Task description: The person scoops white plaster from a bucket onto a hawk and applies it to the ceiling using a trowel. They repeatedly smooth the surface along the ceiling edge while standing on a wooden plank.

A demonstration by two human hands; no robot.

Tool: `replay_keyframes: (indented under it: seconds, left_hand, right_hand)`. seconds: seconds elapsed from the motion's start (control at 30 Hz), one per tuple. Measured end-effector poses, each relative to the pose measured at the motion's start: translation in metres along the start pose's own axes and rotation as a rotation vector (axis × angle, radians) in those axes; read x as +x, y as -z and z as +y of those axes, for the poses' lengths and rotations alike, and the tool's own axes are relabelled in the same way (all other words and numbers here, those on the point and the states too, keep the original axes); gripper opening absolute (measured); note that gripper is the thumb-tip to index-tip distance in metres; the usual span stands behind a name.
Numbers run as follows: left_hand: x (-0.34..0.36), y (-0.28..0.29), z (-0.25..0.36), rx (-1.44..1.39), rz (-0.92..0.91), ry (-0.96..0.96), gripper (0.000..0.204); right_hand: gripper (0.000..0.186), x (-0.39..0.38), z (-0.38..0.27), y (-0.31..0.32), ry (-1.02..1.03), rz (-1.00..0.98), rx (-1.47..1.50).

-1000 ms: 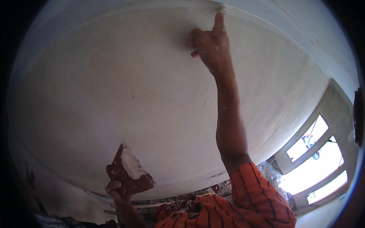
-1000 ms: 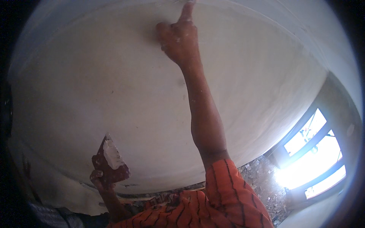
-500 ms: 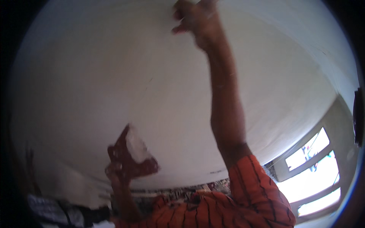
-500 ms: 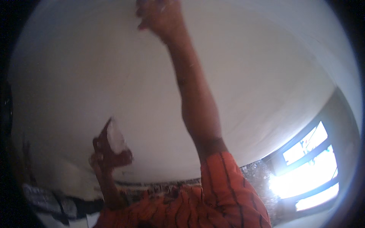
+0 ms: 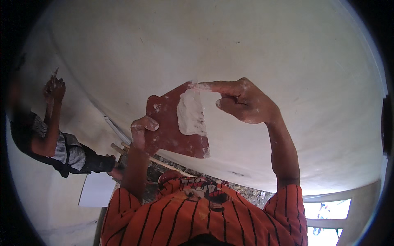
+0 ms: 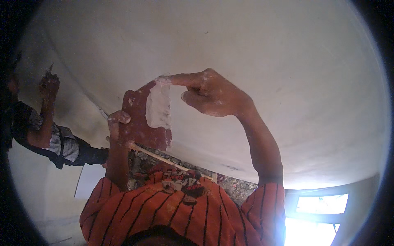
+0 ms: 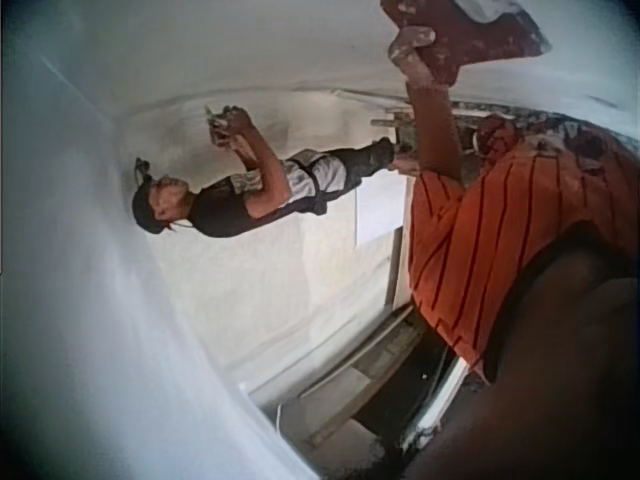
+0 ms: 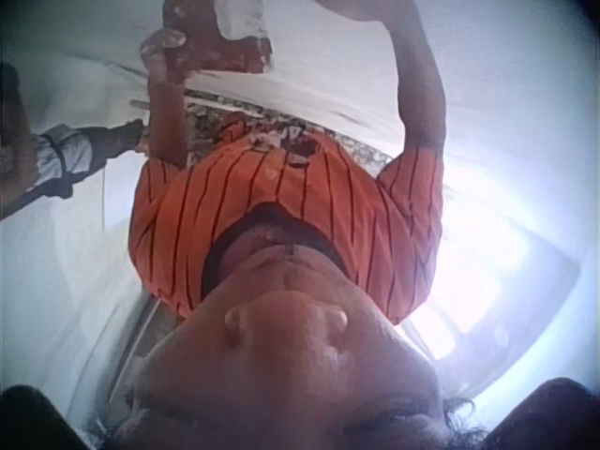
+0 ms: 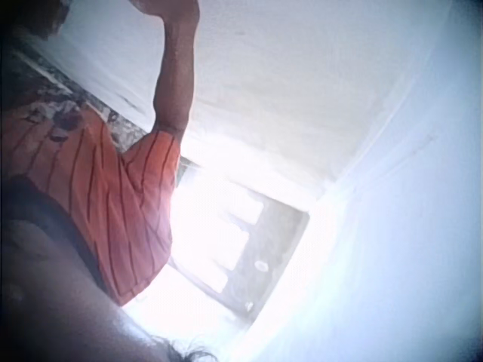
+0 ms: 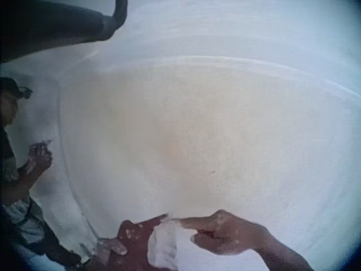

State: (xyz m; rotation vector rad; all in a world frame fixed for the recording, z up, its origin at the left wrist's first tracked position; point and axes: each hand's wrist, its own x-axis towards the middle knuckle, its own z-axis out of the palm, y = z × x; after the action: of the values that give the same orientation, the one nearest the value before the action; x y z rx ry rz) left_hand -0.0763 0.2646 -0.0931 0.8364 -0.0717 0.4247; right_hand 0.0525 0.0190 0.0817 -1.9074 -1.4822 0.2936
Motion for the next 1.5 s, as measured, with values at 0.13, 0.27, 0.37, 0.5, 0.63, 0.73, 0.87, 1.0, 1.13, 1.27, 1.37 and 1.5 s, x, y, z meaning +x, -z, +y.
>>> replay_keyframes:
  seconds: [0.13,0.27,0.37,0.5,0.63,0.73,0.87,1.0,1.13,1.27,1.37,1.5]
  left_hand:
    - [-0.003,-0.01,0.009,0.289,0.148,-0.119,0.021]
    - [0.016,0.053,0.002,0.228,0.127,-0.012,0.015]
    - [0.012,0.1,-0.009,-0.003,0.053,0.074,0.03]
    - [0.018,0.088,0.013,-0.237,-0.058,0.155,0.049]
    - [0.005,-0.02,0.051,-0.458,-0.144,0.272,0.057]
    - [0.005,-0.016,0.046,-0.459,-0.147,0.273,0.058]
    - [0.009,-0.018,0.045,-0.43,-0.219,0.249,0.064]
    - [0.003,-0.017,0.038,-0.411,-0.239,0.147,0.07]
    - [0.008,-0.011,0.032,-0.423,-0.2,0.215,0.072]
    - [0.011,0.007,0.025,-0.451,-0.102,0.254,0.069]
    - [0.01,0.009,0.025,-0.467,-0.085,0.276,0.068]
    - [0.013,0.008,0.028,-0.511,-0.229,0.303,0.067]
  right_hand:
    - [0.043,0.015,-0.001,-0.005,-0.02,-0.054,-0.047]
    - [0.043,0.04,0.012,-0.022,0.023,-0.08,-0.247]
    - [0.041,0.056,0.006,-0.023,0.076,-0.153,-0.203]
    - [0.037,0.074,0.004,-0.045,0.078,-0.166,-0.241]
    - [0.032,0.065,-0.008,-0.036,0.089,-0.191,-0.258]
    - [0.03,0.055,-0.022,-0.028,0.067,-0.199,-0.277]
    - [0.028,0.037,-0.021,-0.017,0.052,-0.133,-0.21]
    - [0.027,0.003,-0.027,0.018,0.042,0.116,-0.038]
    - [0.038,-0.036,-0.028,0.082,0.518,0.664,0.504]
    - [0.025,-0.07,-0.064,0.142,1.004,0.812,0.691]
    - [0.019,-0.082,-0.068,0.17,1.17,0.808,0.834]
    - [0.012,-0.075,-0.075,0.185,1.229,0.758,0.853]
